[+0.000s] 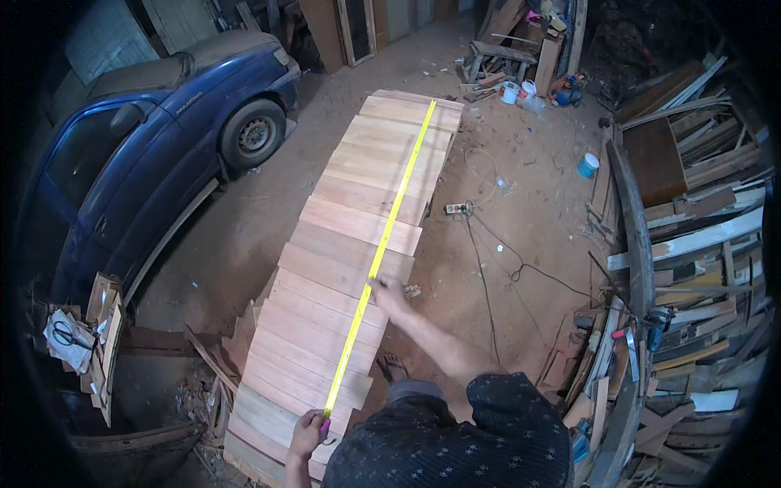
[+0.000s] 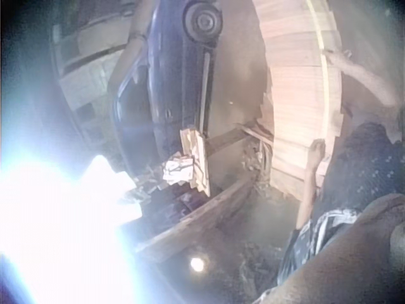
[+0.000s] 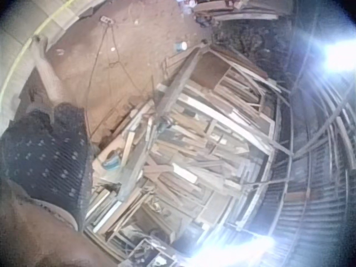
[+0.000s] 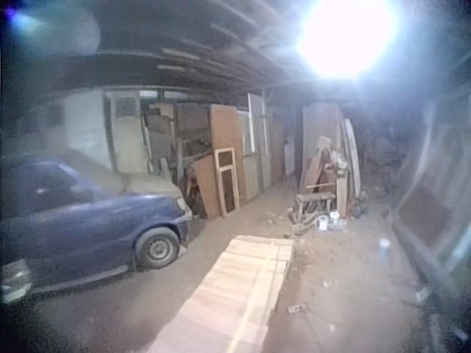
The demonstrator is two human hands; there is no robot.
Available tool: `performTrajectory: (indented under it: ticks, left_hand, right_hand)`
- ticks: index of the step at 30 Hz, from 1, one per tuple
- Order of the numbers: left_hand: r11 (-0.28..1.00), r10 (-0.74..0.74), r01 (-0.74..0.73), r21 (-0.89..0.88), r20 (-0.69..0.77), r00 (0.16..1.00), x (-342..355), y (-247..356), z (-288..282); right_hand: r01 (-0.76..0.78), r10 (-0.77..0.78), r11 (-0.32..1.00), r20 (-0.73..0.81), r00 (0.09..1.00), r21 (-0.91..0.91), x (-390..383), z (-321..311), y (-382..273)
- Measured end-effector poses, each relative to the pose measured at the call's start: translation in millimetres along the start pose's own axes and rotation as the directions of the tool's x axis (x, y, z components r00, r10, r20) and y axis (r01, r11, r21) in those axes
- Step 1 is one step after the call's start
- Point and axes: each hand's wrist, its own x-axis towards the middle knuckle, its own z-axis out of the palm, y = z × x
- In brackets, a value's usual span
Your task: The person measures a stack of wooden planks with a tape measure and marks them with a pencil. They then use a circular saw to cut the planks into smaller pieces, stacking the cut wood on the floor.
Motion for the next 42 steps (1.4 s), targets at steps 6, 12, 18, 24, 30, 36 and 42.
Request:
performTrajectory:
  ticks: [6,12,18,24,30,36,42]
  left_hand:
    - [0.99,-0.124,0.127,0.053,-0.056,0.991,-43,-53,-61]
    - [0.904,0.135,-0.08,0.419,-0.103,0.985,-31,-143,-102]
    - [0.89,0.209,-0.081,0.449,-0.244,0.947,1,-143,-65]
    - [0.753,0.351,-0.131,0.644,-0.225,0.909,35,-154,-66]
    - [0.755,0.347,-0.096,0.648,-0.271,0.898,32,-142,-66]
    - [0.687,0.425,-0.13,0.715,-0.251,0.87,33,-133,-64]
    - [0.606,0.524,-0.147,0.782,-0.253,0.813,-4,-121,-79]
  right_hand:
    - [0.075,-0.111,0.984,-0.227,0.968,-0.164,149,-58,-40]
    - [-0.009,-0.078,0.966,-0.324,0.943,-0.259,210,-87,-33]
    - [0.058,-0.219,0.906,-0.346,0.912,-0.419,199,-74,22]
    - [0.048,-0.361,0.762,-0.361,0.86,-0.646,157,-45,85]
    - [0.062,-0.27,0.851,-0.335,0.903,-0.521,108,-9,62]
    - [0.074,-0.141,0.978,-0.357,0.924,-0.195,95,-11,94]
    - [0.044,0.108,0.931,-0.388,0.915,0.362,140,-50,11]
